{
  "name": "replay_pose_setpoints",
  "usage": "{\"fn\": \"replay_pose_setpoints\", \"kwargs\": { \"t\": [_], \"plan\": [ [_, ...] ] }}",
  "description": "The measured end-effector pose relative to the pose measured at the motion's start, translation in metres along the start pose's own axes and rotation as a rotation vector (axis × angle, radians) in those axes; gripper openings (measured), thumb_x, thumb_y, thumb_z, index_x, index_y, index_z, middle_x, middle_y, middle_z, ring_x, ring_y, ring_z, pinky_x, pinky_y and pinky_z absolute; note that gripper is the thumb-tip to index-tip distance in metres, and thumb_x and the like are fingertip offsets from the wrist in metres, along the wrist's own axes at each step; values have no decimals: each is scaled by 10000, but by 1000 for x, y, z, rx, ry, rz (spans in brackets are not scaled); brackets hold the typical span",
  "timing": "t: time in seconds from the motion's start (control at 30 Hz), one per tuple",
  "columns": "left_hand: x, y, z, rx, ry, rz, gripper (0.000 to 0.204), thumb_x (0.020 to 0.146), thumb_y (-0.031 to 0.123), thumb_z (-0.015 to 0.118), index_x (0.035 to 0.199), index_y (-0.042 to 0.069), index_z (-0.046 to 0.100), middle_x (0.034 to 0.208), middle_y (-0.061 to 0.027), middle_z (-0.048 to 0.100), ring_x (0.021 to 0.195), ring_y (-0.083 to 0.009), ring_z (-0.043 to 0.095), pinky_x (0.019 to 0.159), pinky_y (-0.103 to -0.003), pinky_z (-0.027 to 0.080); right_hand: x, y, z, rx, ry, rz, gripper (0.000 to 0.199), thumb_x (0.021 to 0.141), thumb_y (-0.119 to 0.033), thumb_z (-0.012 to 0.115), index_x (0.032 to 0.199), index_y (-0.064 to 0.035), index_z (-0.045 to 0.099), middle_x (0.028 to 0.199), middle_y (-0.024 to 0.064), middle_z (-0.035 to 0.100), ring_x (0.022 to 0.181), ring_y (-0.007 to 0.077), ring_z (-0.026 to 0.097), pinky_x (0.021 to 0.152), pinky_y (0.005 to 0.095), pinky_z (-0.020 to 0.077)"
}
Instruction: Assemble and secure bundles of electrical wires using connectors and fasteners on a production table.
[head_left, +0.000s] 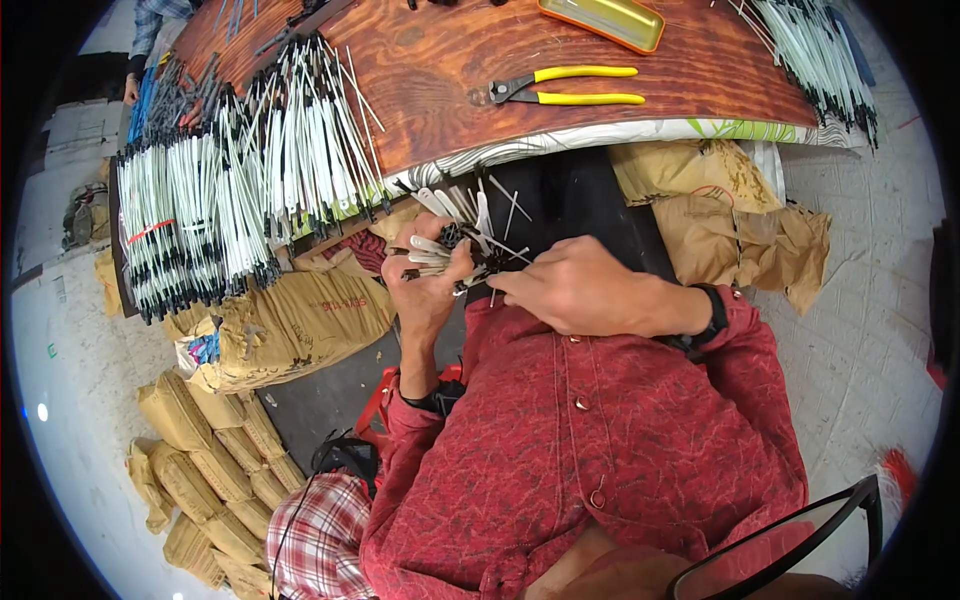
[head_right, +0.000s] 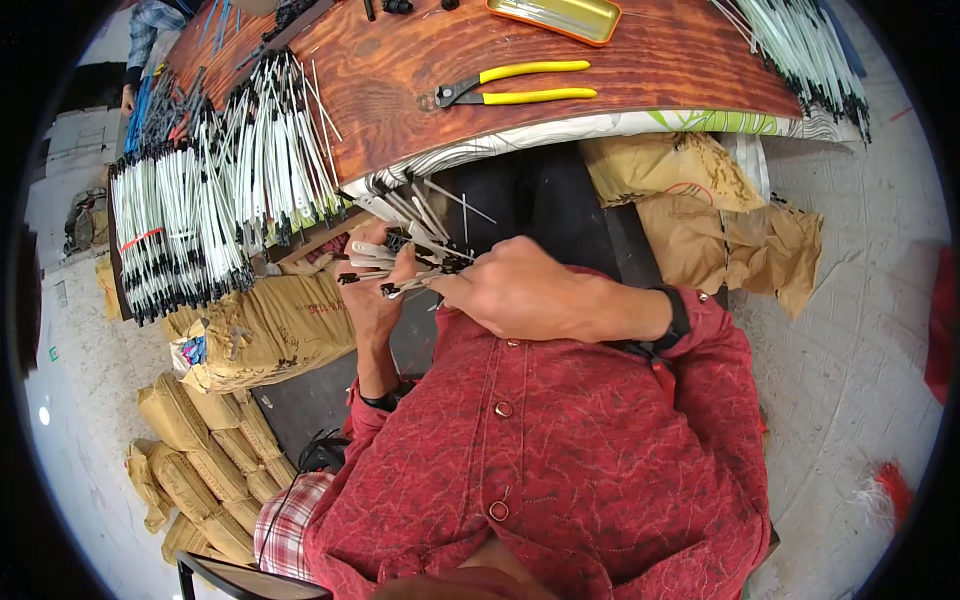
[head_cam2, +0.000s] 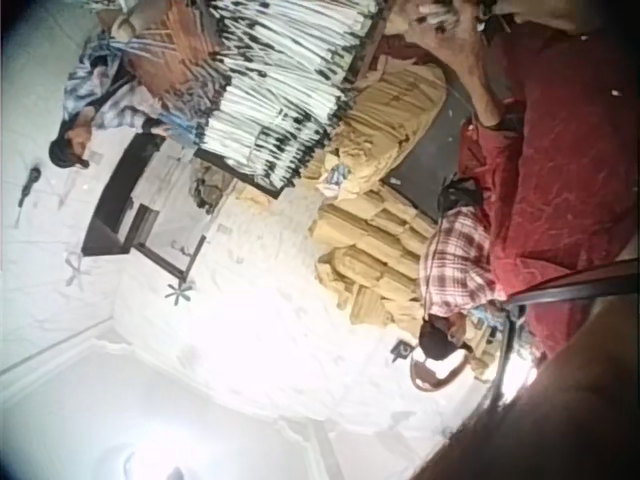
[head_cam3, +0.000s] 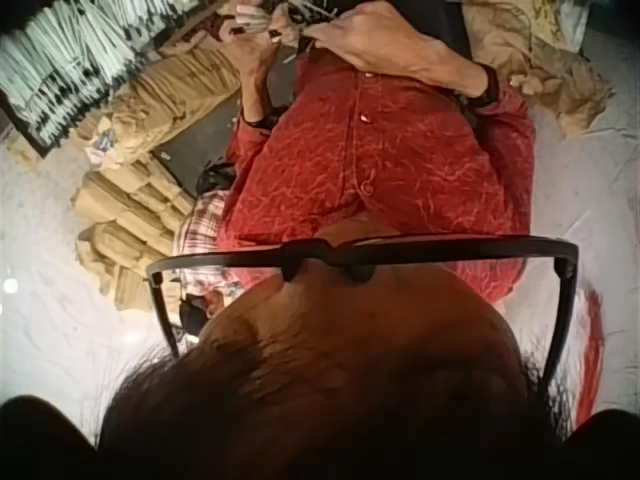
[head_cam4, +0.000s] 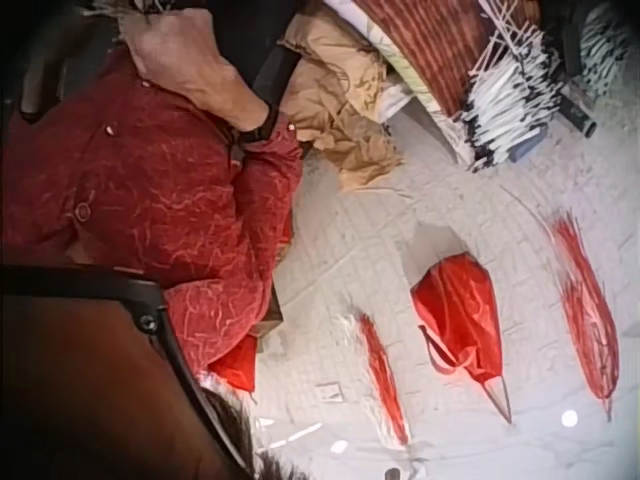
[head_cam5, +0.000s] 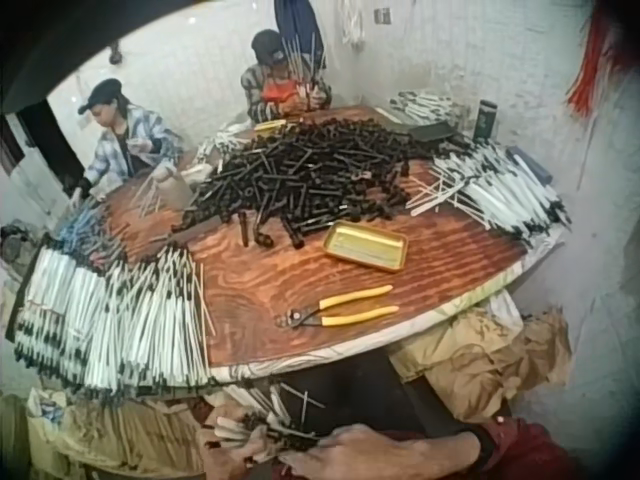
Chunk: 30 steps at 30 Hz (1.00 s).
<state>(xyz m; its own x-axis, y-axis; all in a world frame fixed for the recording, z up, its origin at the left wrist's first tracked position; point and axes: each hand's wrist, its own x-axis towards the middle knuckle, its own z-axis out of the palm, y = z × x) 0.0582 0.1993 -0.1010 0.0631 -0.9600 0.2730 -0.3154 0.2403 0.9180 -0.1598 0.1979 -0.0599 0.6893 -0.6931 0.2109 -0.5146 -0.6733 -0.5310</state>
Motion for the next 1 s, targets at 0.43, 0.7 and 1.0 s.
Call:
{"fn": "replay_pose_setpoints", "kwargs": {
  "t": [0.43,0.7,1.0],
  "plan": [
    [2,22,-3,-4,-309,-65,261,718,78,790,963,25,715,923,-70,633,939,-244,587,823,-359,453,-11,45,8,485,133,165,129,896,-48,658,1015,-11,693,930,119,687,808,246,694,668,324,544],
    [-1,21,-2,56,-340,-31,284,708,95,807,974,33,728,928,-61,652,944,-249,584,840,-370,451,-8,30,19,542,187,175,155,857,-72,723,1000,-21,691,922,105,695,814,259,699,676,322,544],
    [1,20,-5,116,-318,43,290,714,122,822,984,53,739,899,-49,700,916,-251,615,869,-370,467,-5,27,29,493,370,127,167,836,-99,750,982,-38,699,886,93,701,749,249,698,620,319,546]
  ]
}}
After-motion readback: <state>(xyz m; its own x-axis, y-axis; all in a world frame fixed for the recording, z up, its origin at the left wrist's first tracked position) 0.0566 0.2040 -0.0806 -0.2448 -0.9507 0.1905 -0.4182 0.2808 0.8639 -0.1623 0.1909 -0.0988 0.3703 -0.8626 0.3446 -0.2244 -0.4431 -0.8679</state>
